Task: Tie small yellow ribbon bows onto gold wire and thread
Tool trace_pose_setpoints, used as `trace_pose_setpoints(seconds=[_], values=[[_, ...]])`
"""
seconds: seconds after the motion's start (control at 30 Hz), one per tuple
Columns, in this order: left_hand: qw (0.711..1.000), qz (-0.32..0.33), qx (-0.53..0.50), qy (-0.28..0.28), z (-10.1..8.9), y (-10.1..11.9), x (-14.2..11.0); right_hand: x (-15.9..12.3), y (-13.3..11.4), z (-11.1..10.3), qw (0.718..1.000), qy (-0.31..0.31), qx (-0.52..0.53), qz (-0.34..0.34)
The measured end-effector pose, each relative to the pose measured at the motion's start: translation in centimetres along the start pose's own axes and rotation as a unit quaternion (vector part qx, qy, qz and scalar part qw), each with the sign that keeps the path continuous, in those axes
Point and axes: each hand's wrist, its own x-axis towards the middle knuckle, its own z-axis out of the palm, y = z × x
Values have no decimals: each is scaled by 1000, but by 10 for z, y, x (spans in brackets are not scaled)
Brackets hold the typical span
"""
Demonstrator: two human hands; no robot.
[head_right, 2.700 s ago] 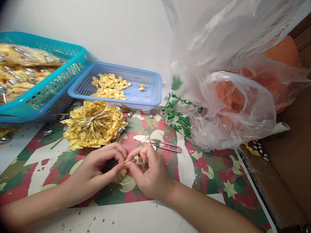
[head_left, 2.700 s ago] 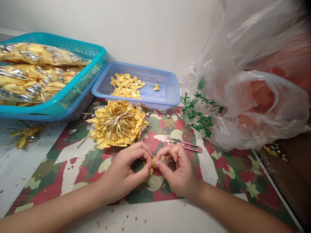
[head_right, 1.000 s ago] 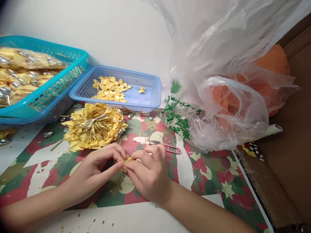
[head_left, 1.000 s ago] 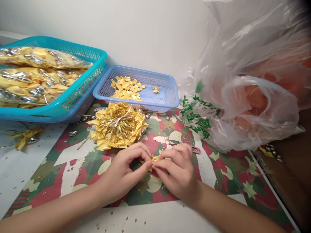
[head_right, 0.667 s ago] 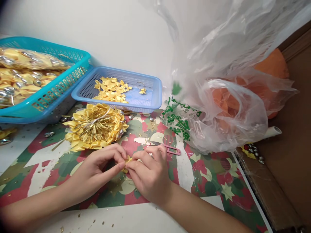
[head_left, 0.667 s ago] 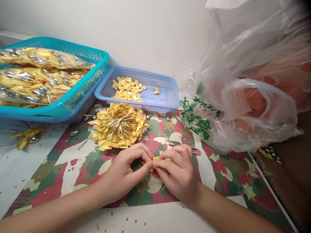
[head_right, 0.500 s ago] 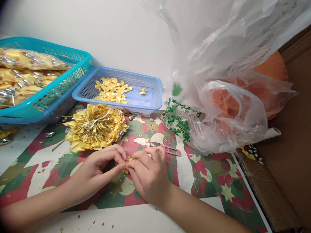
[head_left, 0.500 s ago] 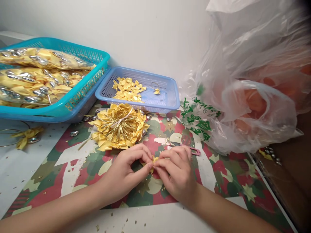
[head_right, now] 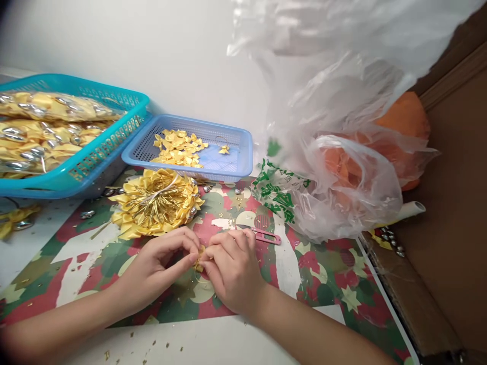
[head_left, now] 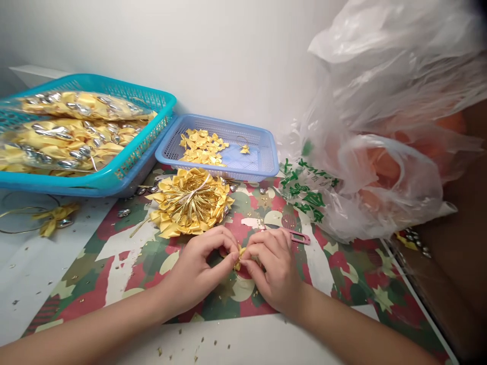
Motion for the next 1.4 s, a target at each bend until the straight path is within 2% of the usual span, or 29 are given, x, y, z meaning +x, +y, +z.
trace_pose_setpoints(seconds=[0.13,0.27,0.43,0.57,0.77,1.1,1.17,1.4], values=[[999,34,32,-3,0,1,0,1,0,0,1000,-2,4,-2],[992,94,78,21,0,1,-4,1,1,-1,1000,-6,18,1],[967,199,149,53,0,-2,-10,0,2,-2,999,-12,31,5],[946,236,214,50,0,-2,-11,0,2,-3,999,-22,36,14],[932,242,268,41,0,-2,-11,-1,2,-1,999,-29,44,15],[935,208,284,39,1,3,-8,1,2,-3,997,-66,38,10],[940,201,274,39,1,0,-9,2,1,-3,998,-57,35,9],[959,172,221,44,4,-10,-11,1,-2,0,999,33,11,15]])
